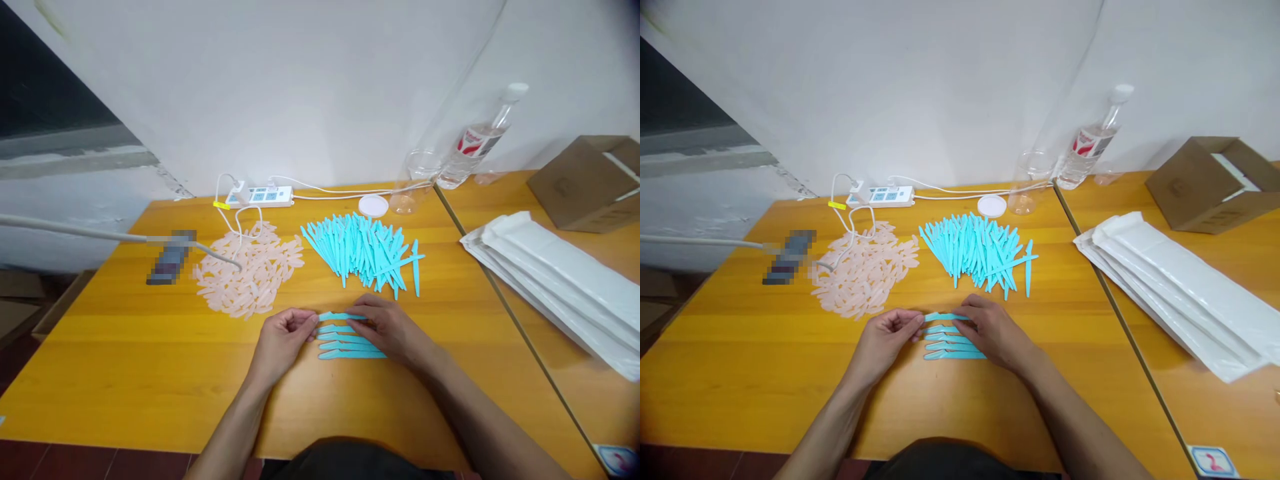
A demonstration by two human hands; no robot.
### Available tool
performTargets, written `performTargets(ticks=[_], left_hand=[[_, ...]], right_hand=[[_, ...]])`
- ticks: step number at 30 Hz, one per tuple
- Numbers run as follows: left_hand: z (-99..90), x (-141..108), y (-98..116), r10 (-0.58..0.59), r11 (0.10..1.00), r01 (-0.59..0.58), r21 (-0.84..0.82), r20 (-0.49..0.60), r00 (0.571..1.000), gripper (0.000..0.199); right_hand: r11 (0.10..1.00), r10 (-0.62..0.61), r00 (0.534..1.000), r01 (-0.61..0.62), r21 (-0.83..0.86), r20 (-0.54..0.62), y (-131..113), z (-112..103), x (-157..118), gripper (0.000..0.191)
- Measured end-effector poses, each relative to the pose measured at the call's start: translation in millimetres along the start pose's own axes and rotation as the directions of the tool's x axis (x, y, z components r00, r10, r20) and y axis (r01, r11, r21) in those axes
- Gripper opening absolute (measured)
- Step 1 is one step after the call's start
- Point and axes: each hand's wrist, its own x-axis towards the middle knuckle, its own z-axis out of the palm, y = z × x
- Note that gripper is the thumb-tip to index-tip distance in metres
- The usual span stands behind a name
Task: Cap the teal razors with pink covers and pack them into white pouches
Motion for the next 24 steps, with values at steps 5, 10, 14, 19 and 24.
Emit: performTargets(ticks=[5, 10, 14, 19, 24], left_hand=[[2.6, 5, 3, 0.259, 0.896, -0.271, 0.352, 0.081, 0.963, 0.020], [-2.7, 5, 4, 0.462, 0.691, -0.488, 0.533, 0.193, 0.865, 0.017], [7.3, -2, 4, 0.528, 0.502, -0.654, 0.567, 0.398, 0.750, 0.050], [23.7, -7, 2, 0.428, 0.335, -0.761, 0.556, 0.629, 0.649, 0.055], [21.7, -14, -3, 0.425, 0.327, -0.772, 0.545, 0.645, 0.635, 0.052]], right_hand=[[0.984, -0.016, 1.000, 0.015, -0.177, -0.005, 1, 5, 0, 0.019], [0.984, -0.035, 0.999, 0.030, -0.173, -0.027, 3, -1, -2, 0.018], [0.978, 0.153, 0.963, -0.180, -0.109, -0.220, 9, -26, -4, 0.024], [0.812, 0.432, 0.705, -0.576, -0.098, -0.563, 30, -55, -8, 0.035], [0.649, 0.646, 0.596, -0.758, -0.069, -0.476, 39, -66, -1, 0.049]])
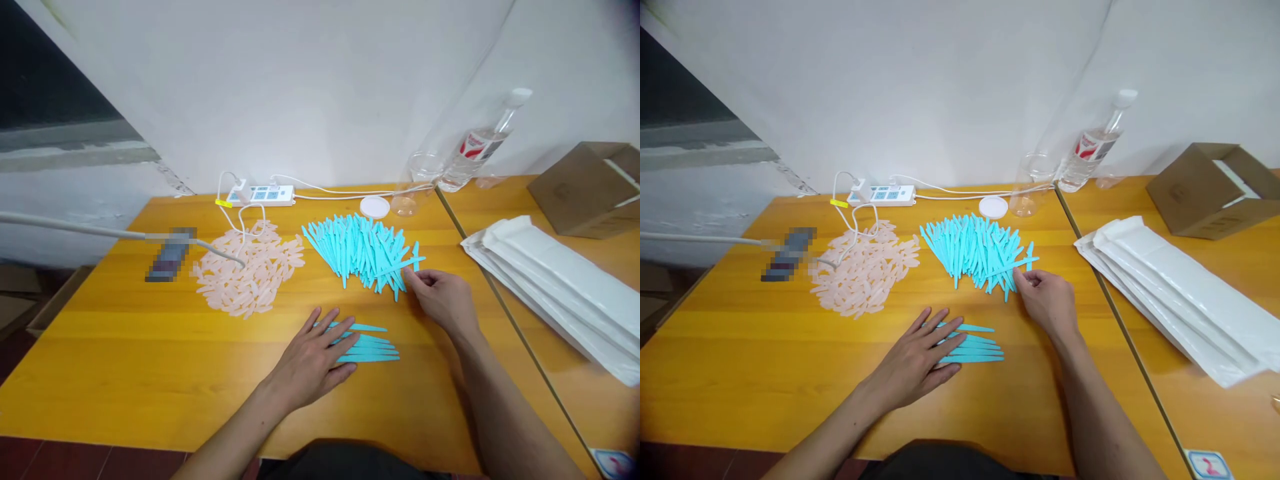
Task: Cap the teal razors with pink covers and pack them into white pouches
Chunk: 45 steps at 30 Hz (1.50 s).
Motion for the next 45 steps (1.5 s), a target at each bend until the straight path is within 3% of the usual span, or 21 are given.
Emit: performTargets(ticks=[3, 6, 12, 15, 17, 20, 23, 28, 31, 36, 39, 42, 45], left_hand=[[-7.9, -6, 0, -0.019, 0.999, 0.017, -0.041, -0.051, 0.999, 0.059], [-20.4, -12, -5, -0.098, 0.994, 0.090, -0.060, -0.144, 0.985, 0.061], [-41.2, -30, -28, -0.257, 0.966, 0.243, -0.084, -0.317, 0.913, 0.046], [-48.3, -43, -44, -0.356, 0.934, 0.341, -0.110, -0.387, 0.851, 0.037], [-52.2, -49, -57, -0.408, 0.908, 0.408, -0.101, -0.440, 0.800, 0.031], [-56.1, -51, -73, -0.437, 0.873, 0.487, -0.005, -0.451, 0.778, 0.026], [-57.0, -45, -81, -0.459, 0.822, 0.547, 0.156, -0.386, 0.800, 0.024], [-54.2, -30, -78, -0.520, 0.734, 0.612, 0.294, -0.338, 0.785, 0.024], [-53.1, -23, -72, -0.535, 0.699, 0.634, 0.330, -0.346, 0.770, 0.025], [-52.2, -16, -67, -0.524, 0.710, 0.602, 0.366, -0.296, 0.798, 0.028], [-50.3, -15, -66, -0.519, 0.790, 0.574, 0.217, -0.262, 0.813, 0.033], [-46.1, -14, -65, -0.523, 0.852, 0.503, -0.144, -0.228, 0.822, 0.032], [-39.2, -14, -61, -0.587, 0.737, 0.453, -0.501, -0.142, 0.797, 0.028]], right_hand=[[0.996, 0.024, 0.999, -0.020, -0.091, 0.036, -8, 3, 11, 0.053], [0.997, 0.055, 0.998, -0.053, -0.053, 0.031, -12, 10, 22, 0.050], [0.918, 0.220, 0.973, -0.232, 0.321, 0.072, -8, 18, 28, 0.035], [0.810, 0.155, 0.985, -0.171, 0.561, 0.077, -13, 9, 17, 0.037], [0.732, 0.055, 0.988, -0.140, 0.667, 0.146, -19, -1, 6, 0.040], [0.690, -0.135, 0.926, -0.166, 0.704, 0.352, -28, -13, -14, 0.046], [0.785, -0.300, 0.826, -0.071, 0.615, 0.478, -34, -13, -30, 0.043], [0.864, -0.450, 0.732, 0.210, 0.458, 0.511, -36, 4, -40, 0.043], [0.861, -0.489, 0.686, 0.279, 0.426, 0.539, -35, 14, -38, 0.043], [0.867, -0.497, 0.642, 0.345, 0.358, 0.584, -33, 24, -35, 0.047], [0.878, -0.478, 0.609, 0.329, 0.347, 0.633, -33, 24, -33, 0.046], [0.874, -0.485, 0.572, 0.281, 0.397, 0.661, -34, 21, -32, 0.046], [0.860, -0.501, 0.550, 0.227, 0.457, 0.668, -36, 18, -31, 0.046]])
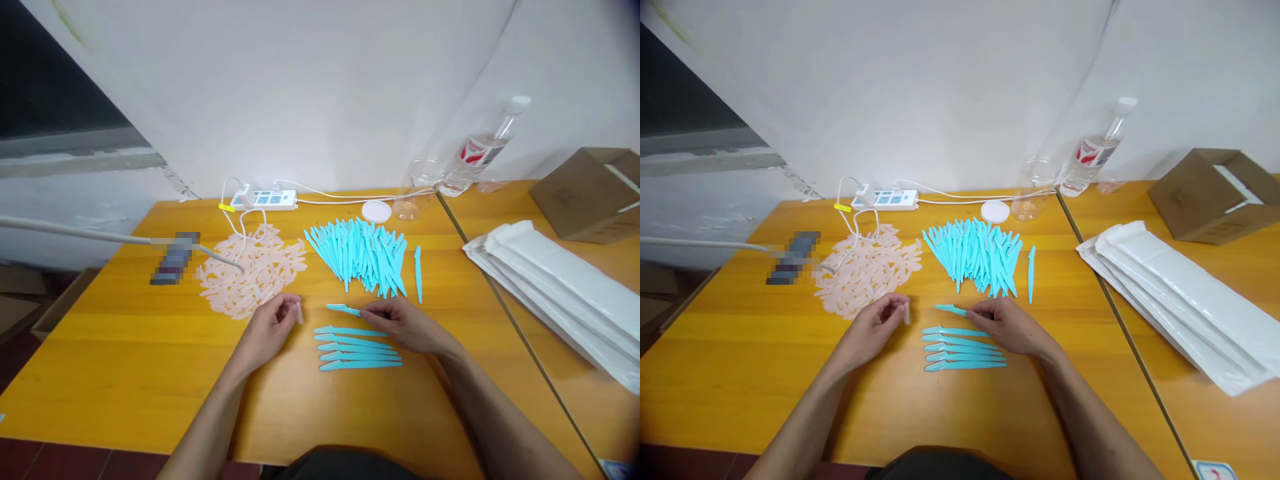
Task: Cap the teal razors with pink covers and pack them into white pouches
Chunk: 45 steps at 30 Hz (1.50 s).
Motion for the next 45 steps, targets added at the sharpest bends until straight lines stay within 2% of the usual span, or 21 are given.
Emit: performTargets(ticks=[1, 3, 7, 10, 13, 18, 23, 26, 28, 30, 33, 35, 37, 39, 41, 45], left_hand=[[2.8, -1, 0, -0.035, 0.997, 0.037, -0.074, 0.022, 0.999, 0.027], [8.2, -3, 1, -0.071, 0.990, 0.075, -0.121, 0.032, 0.997, 0.026], [16.6, -6, 9, 0.003, 1.000, -0.003, 0.009, -0.059, 0.998, 0.023], [23.0, -8, 23, 0.106, 0.991, -0.108, 0.084, 0.030, 0.994, 0.019], [34.9, -6, 41, 0.188, 0.972, -0.205, 0.115, 0.143, 0.972, 0.016], [71.3, 9, 71, 0.341, 0.880, -0.399, 0.257, 0.243, 0.908, 0.022], [108.8, 30, 85, 0.358, 0.808, -0.454, 0.375, 0.300, 0.884, 0.022], [116.4, 36, 88, 0.370, 0.819, -0.466, 0.335, 0.312, 0.875, 0.015], [111.0, 36, 89, 0.378, 0.845, -0.466, 0.263, 0.324, 0.867, 0.013], [96.7, 31, 88, 0.341, 0.903, -0.403, 0.151, 0.317, 0.885, 0.019], [63.4, 22, 73, 0.165, 0.984, -0.144, -0.102, 0.240, 0.957, 0.028], [40.4, 16, 54, 0.013, 0.958, 0.036, -0.284, 0.167, 0.986, 0.032], [22.4, 12, 34, -0.101, 0.905, 0.127, -0.407, 0.085, 0.991, 0.035], [12.2, 10, 18, -0.147, 0.879, 0.141, -0.455, 0.024, 0.989, 0.036], [9.4, 9, 12, -0.145, 0.879, 0.134, -0.457, 0.011, 0.989, 0.036], [15.7, 8, 19, -0.112, 0.888, 0.133, -0.440, 0.073, 0.991, 0.034]], right_hand=[[1.000, -0.001, 1.000, 0.001, 0.022, 0.007, -1, 0, 0, 0.046], [0.999, 0.000, 1.000, 0.000, 0.048, 0.011, -2, 1, 0, 0.047], [0.999, 0.004, 0.999, -0.001, 0.050, -0.050, 1, 4, 1, 0.049], [0.994, 0.044, 0.991, -0.032, 0.103, -0.125, 8, 4, 2, 0.048], [0.965, 0.125, 0.963, -0.063, 0.255, -0.237, 17, 3, 2, 0.050], [0.868, 0.213, 0.909, -0.007, 0.496, -0.359, 22, 0, 0, 0.055], [0.878, 0.198, 0.878, 0.038, 0.477, -0.436, 21, -12, -8, 0.054], [0.901, 0.193, 0.872, 0.023, 0.433, -0.449, 22, -20, -13, 0.055], [0.910, 0.194, 0.860, 0.023, 0.415, -0.472, 23, -24, -16, 0.056], [0.911, 0.199, 0.858, 0.017, 0.412, -0.473, 24, -26, -18, 0.057], [0.913, 0.201, 0.909, -0.039, 0.405, -0.365, 24, -23, -19, 0.059], [0.930, 0.179, 0.948, -0.076, 0.359, -0.262, 23, -18, -17, 0.061], [0.955, 0.133, 0.974, -0.076, 0.286, -0.185, 21, -12, -14, 0.061], [0.973, 0.088, 0.986, -0.055, 0.225, -0.140, 18, -7, -10, 0.060], [0.980, 0.057, 0.992, -0.033, 0.196, -0.115, 15, -3, -6, 0.059], [0.983, 0.033, 0.998, -0.023, 0.181, -0.052, 7, -1, -4, 0.055]])
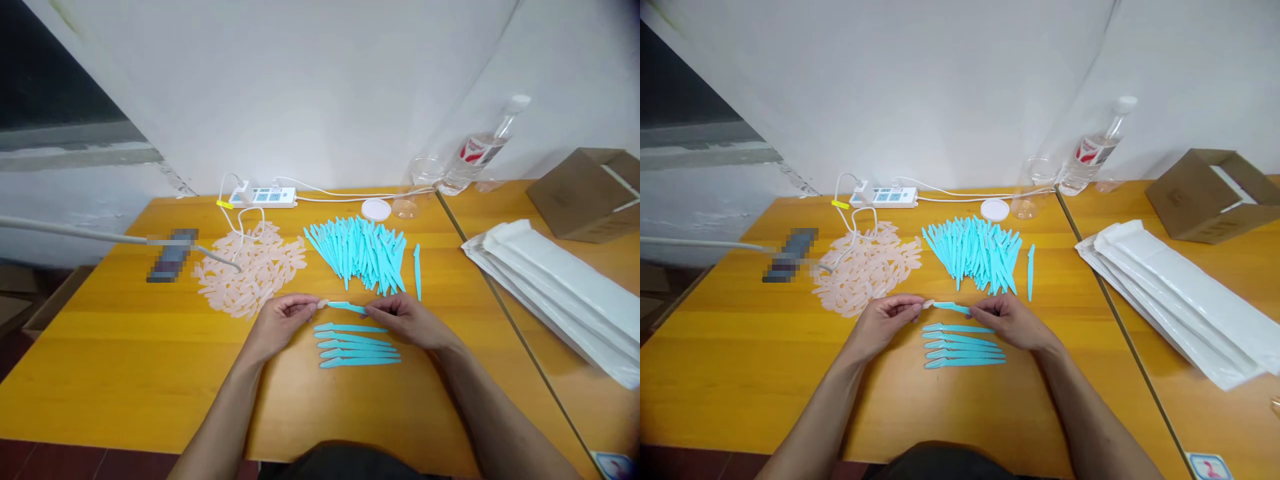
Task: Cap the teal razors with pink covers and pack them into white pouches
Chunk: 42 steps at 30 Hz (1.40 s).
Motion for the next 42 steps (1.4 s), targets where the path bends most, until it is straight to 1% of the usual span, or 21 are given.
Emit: performTargets(ticks=[4, 7, 9, 10, 12, 13, 15, 17, 18, 21, 23, 24, 25, 28, 29, 31, 35, 38, 39, 40, 42], left_hand=[[11.6, -2, 3, 0.054, 0.998, -0.056, 0.029, 0.061, 0.997, 0.029], [17.5, -1, 1, 0.061, 0.996, -0.069, 0.065, 0.118, 0.991, 0.027], [19.2, 1, 1, 0.081, 0.984, -0.099, 0.147, 0.129, 0.988, 0.025], [19.0, 2, 0, 0.107, 0.969, -0.131, 0.207, 0.123, 0.987, 0.023], [17.0, 3, 0, 0.189, 0.916, -0.219, 0.336, 0.119, 0.975, 0.019], [15.4, 3, -1, 0.230, 0.882, -0.264, 0.391, 0.132, 0.964, 0.017], [12.0, 1, -4, 0.288, 0.811, -0.335, 0.479, 0.171, 0.942, 0.017], [9.1, -3, -7, 0.313, 0.756, -0.367, 0.542, 0.193, 0.930, 0.018], [8.0, -5, -8, 0.322, 0.736, -0.374, 0.564, 0.195, 0.927, 0.019], [6.9, -13, -10, 0.369, 0.684, -0.431, 0.589, 0.231, 0.900, 0.026], [9.3, -17, -8, 0.389, 0.633, -0.494, 0.596, 0.307, 0.869, 0.037], [11.6, -20, -7, 0.388, 0.601, -0.527, 0.602, 0.356, 0.850, 0.043], [14.7, -21, -6, 0.377, 0.567, -0.557, 0.607, 0.409, 0.831, 0.047], [25.6, -26, -4, 0.340, 0.480, -0.633, 0.607, 0.537, 0.772, 0.054], [28.7, -27, -4, 0.340, 0.456, -0.656, 0.601, 0.563, 0.753, 0.054], [33.0, -29, -7, 0.348, 0.423, -0.687, 0.591, 0.594, 0.725, 0.051], [34.4, -35, -15, 0.362, 0.394, -0.705, 0.589, 0.606, 0.708, 0.049], [33.3, -41, -18, 0.355, 0.392, -0.715, 0.579, 0.622, 0.698, 0.051], [32.6, -42, -18, 0.351, 0.395, -0.717, 0.574, 0.627, 0.695, 0.052], [31.5, -43, -17, 0.347, 0.400, -0.718, 0.570, 0.631, 0.694, 0.053], [26.9, -44, -13, 0.355, 0.416, -0.713, 0.565, 0.621, 0.699, 0.056]], right_hand=[[1.000, -0.003, 0.998, 0.003, -0.002, 0.066, -5, 0, -1, 0.052], [0.999, -0.024, 0.996, 0.027, -0.035, 0.091, -5, 4, 1, 0.051], [0.992, -0.063, 0.997, 0.068, -0.103, 0.053, -5, 8, 5, 0.049], [0.983, -0.102, 0.995, 0.101, -0.153, -0.002, -5, 10, 7, 0.046], [0.945, -0.207, 0.971, 0.167, -0.282, -0.120, -4, 15, 12, 0.038], [0.917, -0.258, 0.954, 0.192, -0.349, -0.152, -3, 17, 14, 0.034], [0.860, -0.324, 0.934, 0.224, -0.458, -0.152, 0, 21, 16, 0.031], [0.829, -0.343, 0.931, 0.237, -0.507, -0.127, 2, 23, 14, 0.032], [0.827, -0.344, 0.930, 0.236, -0.510, -0.128, 3, 22, 11, 0.032], [0.858, -0.317, 0.935, 0.213, -0.467, -0.156, 3, 18, 1, 0.030], [0.871, -0.292, 0.930, 0.163, -0.462, -0.222, 3, 12, -5, 0.029], [0.872, -0.282, 0.916, 0.121, -0.475, -0.284, 3, 8, -7, 0.029], [0.868, -0.276, 0.891, 0.069, -0.492, -0.362, 4, 3, -8, 0.030], [0.847, -0.271, 0.764, -0.099, -0.522, -0.586, 8, -11, -9, 0.033], [0.839, -0.270, 0.725, -0.145, -0.524, -0.634, 10, -15, -8, 0.034], [0.821, -0.262, 0.674, -0.221, -0.527, -0.690, 14, -24, -8, 0.037], [0.810, -0.171, 0.609, -0.360, -0.462, -0.775, 20, -42, -9, 0.042], [0.778, -0.084, 0.522, -0.498, -0.383, -0.849, 25, -56, -10, 0.042], [0.756, -0.058, 0.505, -0.542, -0.368, -0.861, 27, -59, -10, 0.043], [0.733, -0.030, 0.501, -0.578, -0.360, -0.865, 29, -62, -9, 0.043], [0.696, 0.020, 0.527, -0.617, -0.367, -0.850, 33, -66, -7, 0.044]])
